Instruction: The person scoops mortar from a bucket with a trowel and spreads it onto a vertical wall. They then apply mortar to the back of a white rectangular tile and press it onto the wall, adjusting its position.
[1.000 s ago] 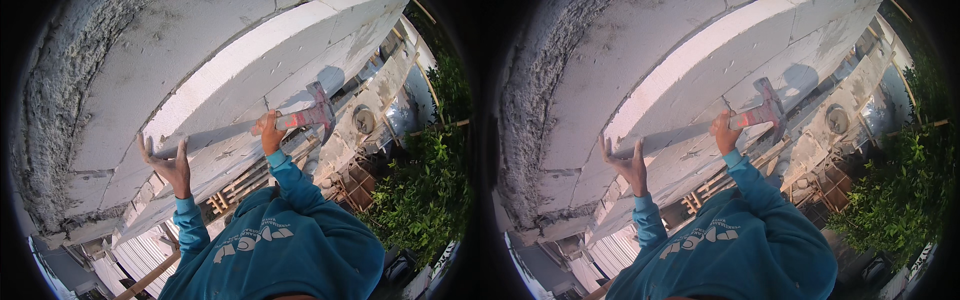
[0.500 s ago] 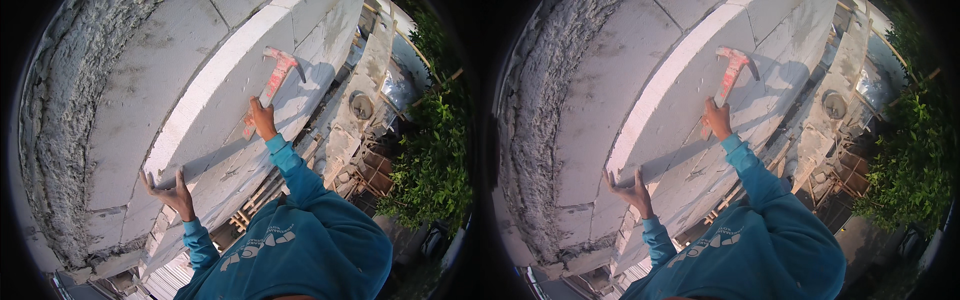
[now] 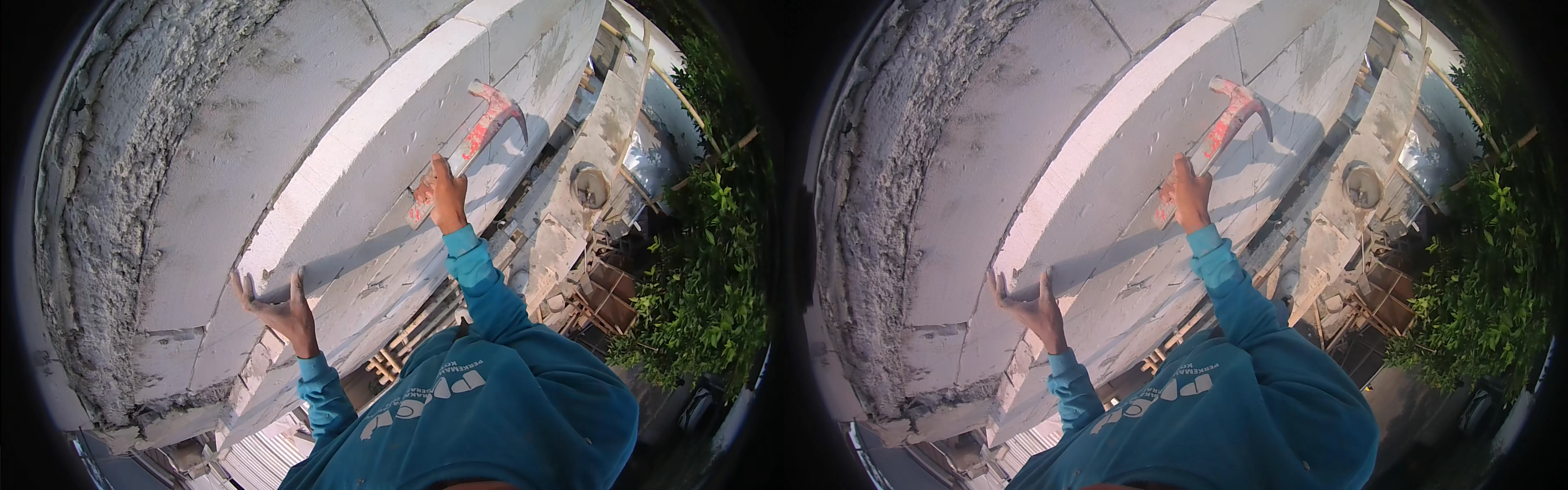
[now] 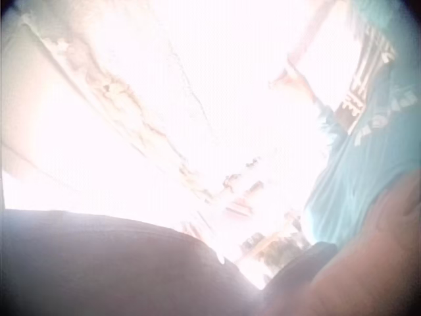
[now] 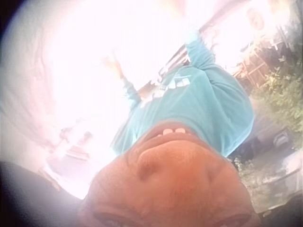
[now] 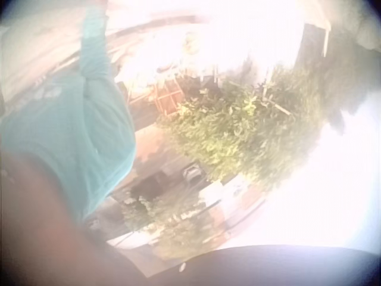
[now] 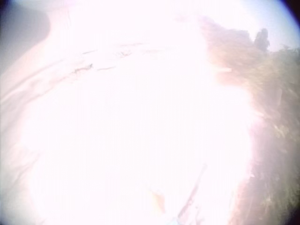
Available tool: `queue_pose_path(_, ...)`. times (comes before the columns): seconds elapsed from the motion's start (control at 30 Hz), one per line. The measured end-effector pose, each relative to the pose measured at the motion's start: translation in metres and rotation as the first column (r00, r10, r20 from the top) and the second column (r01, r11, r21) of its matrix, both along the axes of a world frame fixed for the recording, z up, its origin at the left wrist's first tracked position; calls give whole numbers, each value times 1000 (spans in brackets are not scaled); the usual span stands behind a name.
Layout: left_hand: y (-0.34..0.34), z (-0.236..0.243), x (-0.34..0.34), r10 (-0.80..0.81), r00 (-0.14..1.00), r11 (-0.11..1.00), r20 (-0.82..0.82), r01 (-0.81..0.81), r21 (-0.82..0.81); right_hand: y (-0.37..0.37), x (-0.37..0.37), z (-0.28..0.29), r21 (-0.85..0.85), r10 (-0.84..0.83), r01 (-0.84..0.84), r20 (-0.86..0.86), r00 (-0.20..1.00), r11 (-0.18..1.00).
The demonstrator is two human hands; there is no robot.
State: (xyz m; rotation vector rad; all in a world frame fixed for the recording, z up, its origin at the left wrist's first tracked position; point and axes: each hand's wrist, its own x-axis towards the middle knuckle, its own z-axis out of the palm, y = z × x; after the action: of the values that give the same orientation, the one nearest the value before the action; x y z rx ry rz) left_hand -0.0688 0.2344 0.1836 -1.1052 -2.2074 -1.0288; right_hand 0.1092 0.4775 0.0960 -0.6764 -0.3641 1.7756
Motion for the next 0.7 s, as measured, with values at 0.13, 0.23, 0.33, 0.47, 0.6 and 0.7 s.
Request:
queue_pose_path(0.13,12,-3,2,-49,999,999,-9,50,19,9,-8,-13,-105,50,-50,-9,999,993)
queue_pose_path(0.23,4,-3,-7,-38,998,999,-44,39,12,0,-2,-16,-76,85,-80,71,994,994)
queue_pose_path(0.33,1,-3,-7,-50,999,998,-2,50,41,-18,-12,-9,-84,14,-10,41,999,996)
queue_pose_path(0.47,4,-5,-10,-104,994,992,-40,107,73,-32,-26,-13,-89,123,-112,130,984,990)
queue_pose_path(0.6,0,-6,-17,-134,989,982,-55,140,125,-41,-16,-6,-74,130,-117,188,974,990)
queue_pose_path(0.7,1,-8,-16,-126,992,981,2,125,146,-66,-21,-13,26,50,-52,73,996,998)
